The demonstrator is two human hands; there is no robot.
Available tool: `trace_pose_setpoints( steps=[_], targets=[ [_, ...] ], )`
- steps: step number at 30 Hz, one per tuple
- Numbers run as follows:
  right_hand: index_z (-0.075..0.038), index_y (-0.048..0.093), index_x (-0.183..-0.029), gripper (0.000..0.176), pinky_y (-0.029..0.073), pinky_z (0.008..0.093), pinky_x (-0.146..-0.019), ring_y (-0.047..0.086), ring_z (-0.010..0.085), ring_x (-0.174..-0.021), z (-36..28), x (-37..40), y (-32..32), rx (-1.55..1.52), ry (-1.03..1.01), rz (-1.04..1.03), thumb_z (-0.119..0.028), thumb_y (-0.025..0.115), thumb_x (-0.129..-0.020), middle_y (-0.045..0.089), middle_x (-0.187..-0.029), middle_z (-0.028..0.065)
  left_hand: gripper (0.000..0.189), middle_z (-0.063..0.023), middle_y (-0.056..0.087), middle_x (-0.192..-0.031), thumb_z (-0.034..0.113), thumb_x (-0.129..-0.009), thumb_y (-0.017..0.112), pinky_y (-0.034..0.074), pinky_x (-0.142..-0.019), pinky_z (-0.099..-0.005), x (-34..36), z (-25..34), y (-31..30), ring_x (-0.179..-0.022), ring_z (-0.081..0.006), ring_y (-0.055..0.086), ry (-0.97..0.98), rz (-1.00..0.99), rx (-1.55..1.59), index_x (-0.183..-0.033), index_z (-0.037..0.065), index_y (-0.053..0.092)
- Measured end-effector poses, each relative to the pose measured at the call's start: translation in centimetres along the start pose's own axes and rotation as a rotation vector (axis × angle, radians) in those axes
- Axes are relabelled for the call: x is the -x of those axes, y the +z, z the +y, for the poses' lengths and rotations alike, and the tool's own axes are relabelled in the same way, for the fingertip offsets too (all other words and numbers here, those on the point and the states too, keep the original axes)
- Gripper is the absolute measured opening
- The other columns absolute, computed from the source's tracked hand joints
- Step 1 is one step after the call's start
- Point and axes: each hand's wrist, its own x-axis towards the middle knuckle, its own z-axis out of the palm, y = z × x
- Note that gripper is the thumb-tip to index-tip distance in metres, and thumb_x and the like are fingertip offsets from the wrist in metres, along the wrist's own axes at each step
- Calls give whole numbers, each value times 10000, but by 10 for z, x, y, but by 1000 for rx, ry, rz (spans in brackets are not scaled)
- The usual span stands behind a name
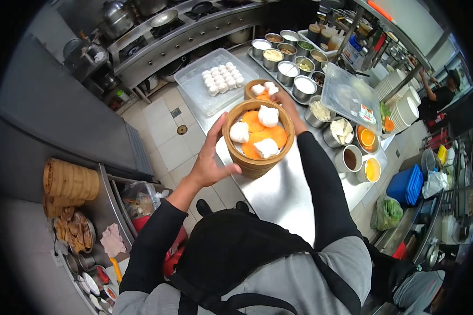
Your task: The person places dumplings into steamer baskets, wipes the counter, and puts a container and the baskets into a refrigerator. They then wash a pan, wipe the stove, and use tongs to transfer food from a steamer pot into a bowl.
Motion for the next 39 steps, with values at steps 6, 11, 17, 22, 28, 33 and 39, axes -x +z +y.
trace_pose_setpoints(
  steps=[6, 11, 17, 22, 28, 33, 39],
  targets=[
    [-86, 558, -989, 412, 489, 352, -905, 603, 207, -1011, -133, -21, -154, 86, 5, -39, -205, 865, -741, 639, -1053, 38, 844, -207, 238, -1609, 623, -1016, 327, 196, -1214, -436, -18, 19, -14, -1496, -308, 242, -158, 170, 213, -1580, 26, 134],
    [-94, 563, -1007, 446, 497, 332, -911, 591, 152, -985, -238, 1, -226, -81, -104, -168, -204, 885, -720, 609, -1046, 15, 775, -209, 314, -1577, 571, -1049, 280, 198, -1217, -423, -53, 32, -17, -1478, -294, 287, -180, 255, 316, -1557, -10, 214],
    [-78, 622, -1045, 488, 483, 385, -959, 559, 292, -1256, -284, 51, -184, -34, -307, -328, -207, 917, -679, 650, -1144, 80, 761, -183, 405, -1517, 568, -1059, 273, 291, -1167, -360, -55, 33, -3, -1411, -257, 385, -252, 221, 461, -1514, -41, 309],
    [-82, 638, -1077, 492, 464, 447, -1013, 426, 357, -1413, -276, 74, -172, -29, -314, -242, -237, 906, -695, 652, -1200, 115, 666, -85, 591, -1289, 528, -1069, 331, 412, -1029, -278, -52, 35, 6, -1159, -127, 551, -337, 188, 583, -1368, -42, 502],
    [-112, 427, -1421, 781, 483, 379, -991, 526, 301, -1300, -259, 89, -169, -467, -91, -177, -270, 857, -788, 461, -1472, 138, 599, -106, 586, -1320, 461, -1063, 372, 447, -1029, -305, -64, 30, 0, -1178, -161, 586, -345, 130, 546, -1380, -32, 494],
    [-87, 486, -1222, 370, 543, 337, -809, 651, 209, -902, -143, 87, -149, -1373, 693, 347, -295, 657, -969, 658, -1077, 129, 728, -136, 552, -1399, 589, -1038, 316, 434, -1092, -355, -56, 20, -10, -1271, -216, 559, -437, 94, 644, -1445, -5, 427],
    [-98, 489, -984, 308, 465, 318, -538, 512, 141, -605, -13, 67, -145, -1272, 847, 959, -331, 687, -950, 563, -819, 64, 763, -146, 471, -1468, 607, -1036, 286, 351, -1146, -369, -53, 19, -13, -1349, -232, 468, -286, 266, 557, -1470, -12, 393]
  ],
)
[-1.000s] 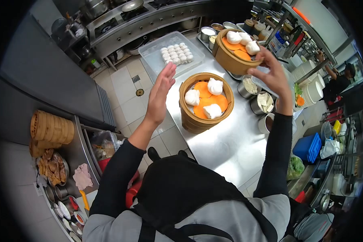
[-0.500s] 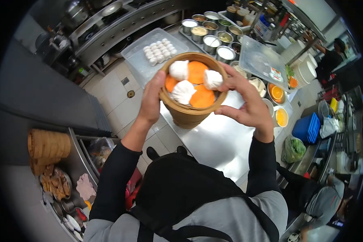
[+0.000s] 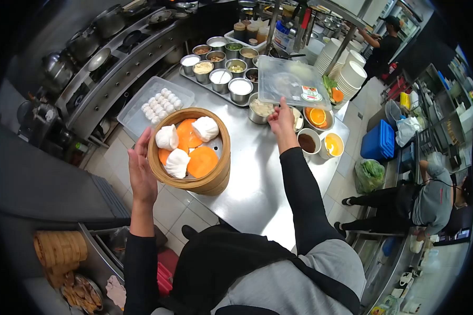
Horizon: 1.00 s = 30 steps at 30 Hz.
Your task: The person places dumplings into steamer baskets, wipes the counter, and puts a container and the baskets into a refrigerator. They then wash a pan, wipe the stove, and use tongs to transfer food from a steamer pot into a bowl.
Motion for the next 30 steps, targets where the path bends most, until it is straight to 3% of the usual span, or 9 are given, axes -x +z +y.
trace_pose_setpoints(
  steps=[5, 8, 14, 19, 22, 25, 26, 29, 30],
  targets=[
    [-78, 489, -945, 277, 399, 299, -425, 453, 129, -494, -11, -23, 0, 260, -228, 153, -246, 708, -919, 508, -712, 44, 654, -146, 537, -1376, 521, -1050, 333, 316, -1145, -371, 13, -10, -49, -1323, -226, 466, 11, 147, -113, -1460, 20, 423],
    [-47, 568, -948, 181, 492, 367, -486, 629, 241, -601, -36, -26, -7, 208, -400, 28, -170, 684, -885, 622, -695, 105, 591, -116, 580, -1316, 483, -1057, 356, 330, -1135, -380, 22, -11, -70, -1272, -217, 513, 10, 113, -42, -1429, 35, 454],
    [52, 632, -1150, 291, 575, 304, -727, 712, 285, -944, -136, 65, -4, 478, -880, -314, -163, 493, -1012, 662, -1175, 189, 554, -143, 604, -1278, 439, -1043, 396, 379, -1091, -389, 33, 18, -91, -1200, -213, 553, 93, 102, -39, -1392, 16, 469],
    [38, 478, -1359, 440, 510, 446, -984, 547, 301, -1246, -215, 230, 34, 302, -854, -418, -168, 504, -971, 553, -1342, 258, 431, -114, 626, -1239, 276, -1033, 492, 466, -939, -308, 15, 58, -100, -1112, -175, 599, 91, -17, -121, -1353, -12, 527],
    [47, 399, -1418, 556, 463, 497, -1041, 477, 287, -1310, -212, 293, 56, 495, -954, -511, -229, 528, -952, 514, -1369, 266, 532, -120, 617, -1257, 348, -1031, 512, 489, -866, -269, 10, 83, -101, -1110, -170, 607, -50, -398, -9, -1425, -6, 469],
    [19, 495, -1341, 494, 492, 336, -960, 577, 190, -1116, -135, 366, 117, 839, -1190, -374, -299, 492, -963, 569, -1287, 168, 771, -174, 568, -1331, 513, -1009, 506, 501, -869, -284, 6, 90, -113, -1144, -199, 606, -160, -632, 365, -1545, 10, 275],
    [28, 472, -1354, 506, 507, 335, -915, 593, 191, -1057, -116, 379, 136, 833, -1074, -440, -290, 495, -961, 584, -1259, 180, 871, -213, 527, -1376, 563, -998, 489, 515, -871, -313, 4, 99, -122, -1169, -235, 601, -183, -661, 425, -1579, 22, 131],
    [56, 404, -1390, 549, 554, 333, -779, 642, 193, -880, -57, 411, 183, 799, -701, -589, -261, 506, -954, 630, -1176, 214, 907, -229, 507, -1394, 572, -992, 490, 525, -871, -336, 0, 128, -166, -1192, -261, 590, -225, -621, 740, -1582, 18, 81],
    [65, 381, -1402, 565, 570, 332, -734, 658, 194, -821, -34, 422, 198, 774, -572, -619, -252, 509, -952, 645, -1148, 226, 746, -167, 567, -1328, 511, -1046, 393, 549, -807, -325, -1, 139, -188, -1168, -244, 604, -206, -590, 770, -1574, 50, 138]
  ],
)
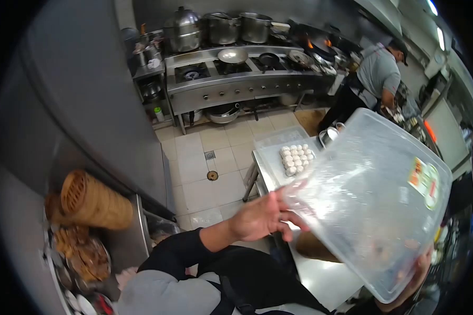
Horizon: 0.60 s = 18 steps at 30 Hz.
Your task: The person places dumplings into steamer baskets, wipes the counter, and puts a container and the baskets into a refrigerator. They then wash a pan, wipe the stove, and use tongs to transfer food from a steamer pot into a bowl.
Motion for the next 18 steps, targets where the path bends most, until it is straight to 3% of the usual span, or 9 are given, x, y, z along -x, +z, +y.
trace_pose_setpoints(
  steps=[3, 5, 6, 7, 8, 10, 14, 15, 18],
  targets=[
    [51, 371, -1397, 533, 570, 269, -565, 602, 149, -537, 6, 3, 131, -78, 195, 130, -176, 518, -938, 692, -1014, 218, 665, -158, 631, -1218, 336, -1048, 485, 527, -644, -237, 46, 61, -46, -933, -171, 662, 38, 276, -88, -1559, 41, 178],
    [-24, 417, -1308, 354, 574, 301, -600, 624, 176, -601, 58, -8, 179, -217, 353, -27, -153, 509, -992, 691, -1030, 204, 651, -137, 699, -1038, 173, -1010, 538, 501, -559, -192, 69, 98, -80, -654, -97, 620, 68, 682, -184, -1559, 51, 209],
    [-68, 426, -1240, 236, 564, 313, -603, 660, 197, -656, 95, -11, 196, -309, 405, -112, -158, 489, -1032, 693, -1019, 191, 665, -118, 700, -1020, 124, -994, 553, 487, -534, -192, 79, 111, -101, -642, -97, 613, 101, 703, -308, -1560, 65, 211],
    [-83, 408, -1271, 262, 566, 296, -666, 677, 185, -719, 132, -12, 210, -340, 413, -204, -168, 508, -1045, 698, -1049, 185, 659, -107, 695, -996, 95, -991, 542, 471, -517, -184, 83, 120, -119, -620, -90, 595, 87, 762, -415, -1562, 89, 213],
    [-80, 389, -1274, 310, 543, 275, -706, 664, 131, -744, 157, -12, 229, -273, 473, -226, -159, 560, -1027, 703, -1020, 104, 620, -91, 683, -986, 98, -999, 530, 446, -533, -191, 89, 126, -139, -628, -91, 574, 42, 818, -473, -1555, 114, 255],
    [-42, 438, -1319, 398, 510, 287, -653, 611, 123, -710, 224, -11, 255, -181, 408, -144, -191, 619, -997, 671, -902, 62, 616, -98, 678, -1000, 100, -1008, 524, 445, -570, -215, 87, 132, -189, -658, -96, 564, -69, 809, -499, -1558, 117, 248],
    [15, 505, -1325, 450, 495, 307, -638, 602, 146, -688, 334, -26, 253, 293, 350, 46, -228, 649, -975, 647, -816, 84, 523, -45, 646, -1051, 136, -1019, 541, 389, -627, -223, 39, 115, -285, -746, -84, 515, -238, 833, -711, -1518, 126, 382],
    [27, 519, -1337, 479, 492, 320, -637, 596, 162, -676, 354, -37, 246, 337, 393, 136, -251, 648, -969, 630, -777, 101, 487, 1, 629, -1056, 193, -1036, 529, 385, -677, -220, 22, 111, -320, -809, -71, 515, -310, 735, -829, -1505, 128, 418],
    [36, 516, -1374, 533, 493, 341, -637, 593, 198, -657, 388, -69, 240, 455, 437, 276, -287, 635, -968, 613, -728, 129, 444, -32, 598, -1220, 209, -1032, 519, 432, -873, -298, -53, 88, -377, -1105, -130, 532, -411, 739, -1089, -1460, 95, 495]
  ],
)
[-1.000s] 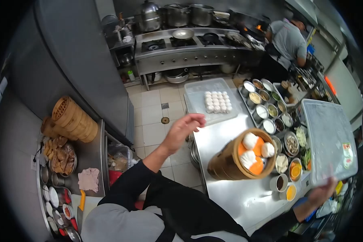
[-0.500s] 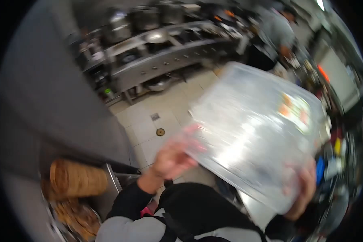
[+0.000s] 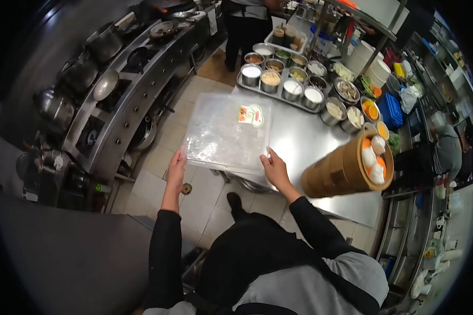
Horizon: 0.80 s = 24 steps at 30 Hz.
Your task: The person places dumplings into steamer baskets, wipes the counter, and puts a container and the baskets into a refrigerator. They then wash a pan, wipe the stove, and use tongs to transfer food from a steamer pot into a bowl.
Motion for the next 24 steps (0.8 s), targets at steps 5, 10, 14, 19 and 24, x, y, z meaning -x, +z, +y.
trace_pose_setpoints(
  steps=[5, 10, 14, 19, 24],
  targets=[
    [40, 480, -1421, 604, 484, 380, -666, 571, 268, -692, 23, -39, 27, 157, -24, 127, -298, 643, -947, 575, -757, 152, 422, -89, 541, -1331, 193, -1019, 525, 381, -1057, -340, -98, -29, 19, -1274, -204, 493, 110, 49, -89, -1420, 63, 539],
    [34, 481, -1423, 603, 480, 381, -678, 560, 276, -709, 21, -33, 29, 124, 46, 149, -264, 664, -933, 558, -770, 152, 377, -96, 543, -1328, 146, -995, 557, 449, -973, -313, -113, -32, 20, -1165, -196, 566, 105, 39, -231, -1358, 52, 603],
    [38, 546, -1324, 518, 495, 388, -664, 589, 284, -685, 28, -38, 29, 60, 135, 161, -284, 667, -938, 595, -752, 154, 293, -46, 635, -1055, 120, -964, 611, 488, -746, -268, -121, -27, 18, -838, -133, 596, 6, 26, -140, -1237, 25, 666],
    [-11, 539, -920, 400, 498, 328, -620, 604, 163, -675, 23, -30, 20, 135, 328, 20, -393, 652, -958, 617, -745, 95, 218, -56, 644, -912, 154, -914, 704, 512, -715, -284, -140, -30, -4, -797, -148, 614, -204, -161, -62, -1065, -3, 694],
    [-45, 512, -1022, 435, 535, 427, -756, 607, 193, -881, 36, -33, 19, -662, 605, -35, -417, 712, -922, 616, -1032, 85, 385, -131, 651, -1144, 176, -934, 683, 519, -886, -333, -111, -9, -2, -994, -218, 650, -558, -396, 510, -1262, 18, 557]
  ],
)
